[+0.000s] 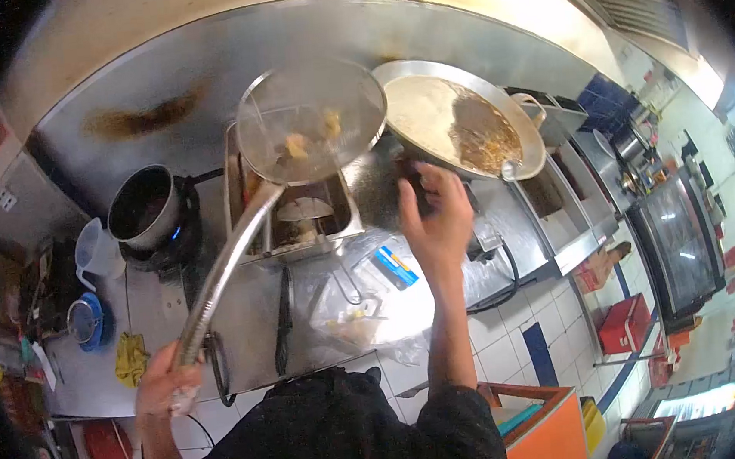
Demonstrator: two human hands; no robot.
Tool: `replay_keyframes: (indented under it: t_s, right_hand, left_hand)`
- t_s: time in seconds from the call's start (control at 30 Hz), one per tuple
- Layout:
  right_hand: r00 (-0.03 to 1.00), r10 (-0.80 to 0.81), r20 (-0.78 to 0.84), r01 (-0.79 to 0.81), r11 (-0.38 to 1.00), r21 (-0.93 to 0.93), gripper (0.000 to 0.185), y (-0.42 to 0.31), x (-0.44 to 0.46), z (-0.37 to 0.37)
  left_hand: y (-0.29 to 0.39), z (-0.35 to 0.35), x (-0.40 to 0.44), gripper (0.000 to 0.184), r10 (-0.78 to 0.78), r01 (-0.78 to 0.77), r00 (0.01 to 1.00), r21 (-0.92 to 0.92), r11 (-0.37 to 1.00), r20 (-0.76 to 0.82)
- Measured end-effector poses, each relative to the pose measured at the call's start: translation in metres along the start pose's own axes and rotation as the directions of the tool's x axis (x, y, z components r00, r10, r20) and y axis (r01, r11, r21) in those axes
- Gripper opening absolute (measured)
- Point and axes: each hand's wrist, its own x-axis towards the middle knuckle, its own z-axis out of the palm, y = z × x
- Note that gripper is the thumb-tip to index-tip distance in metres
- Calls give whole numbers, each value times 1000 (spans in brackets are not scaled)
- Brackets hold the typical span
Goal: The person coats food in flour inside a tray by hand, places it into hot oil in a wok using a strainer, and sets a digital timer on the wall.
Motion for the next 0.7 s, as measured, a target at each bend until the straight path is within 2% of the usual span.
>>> replay_keyframes:
  t_s: [0.07, 0.13, 0.2, 0.27, 0.37, 0.4, 0.43, 0.47, 0.5, 0.53, 0.57, 0.63, 0.7]
  right_hand:
    - [988, 132, 77, -129, 991, -42, 23, 10, -22, -55]
    - [949, 297, 104, -295, 955, -32, 22, 23, -40, -97]
    - [942, 323, 87, -322, 946, -26, 22, 43, -56, -126]
    - [911, 398, 105, -401, 916, 10, 22, 68, -74, -151]
    - [857, 484, 177, -500, 864, 55, 22, 96, -98, -177]
    - [844, 497, 202, -522, 848, 92, 22, 118, -110, -191]
    - [827, 516, 221, -549, 827, 124, 22, 132, -124, -198]
    - [824, 520, 226, -550, 829, 101, 22, 139, -130, -207]
    - [822, 522, 227, -549, 832, 79, 22, 145, -134, -215]
    - [824, 526, 210, -559, 814, 155, 21, 150, -141, -220]
    - [795, 567, 215, -603, 779, 172, 21, 149, -143, -228]
    - [769, 601, 218, -630, 771, 93, 23, 164, -153, -243]
    - [758, 614, 219, -642, 762, 86, 23, 172, -159, -253]
  left_hand:
    - [17, 20, 3, 24, 5, -4, 1000, 25, 1000, -27]
    - [29, 42, 15, 28, 162, -156, 985, 91, 983, -63]
    - [57, 84, 43, 30, 182, -149, 980, 294, 944, -85]
    - [57, 116, 97, 25, 267, -261, 964, 210, 942, 0]
    - [73, 174, 174, 20, 147, -177, 969, 142, 974, 200]
    - [66, 202, 239, 15, 112, -103, 922, -46, 994, 371]
    - [68, 230, 252, 11, 112, -86, 919, -84, 993, 379]
    - [65, 246, 276, 11, 35, 34, 900, -150, 988, 434]
    - [61, 259, 299, 11, 5, 65, 891, -140, 988, 453]
    - [57, 272, 316, 11, -27, 98, 880, -127, 987, 474]
    - [53, 286, 325, 11, -18, 89, 881, -128, 988, 474]
    - [45, 309, 340, 12, -35, 88, 902, -105, 991, 430]
    - [37, 322, 360, 13, -63, 128, 888, -113, 985, 455]
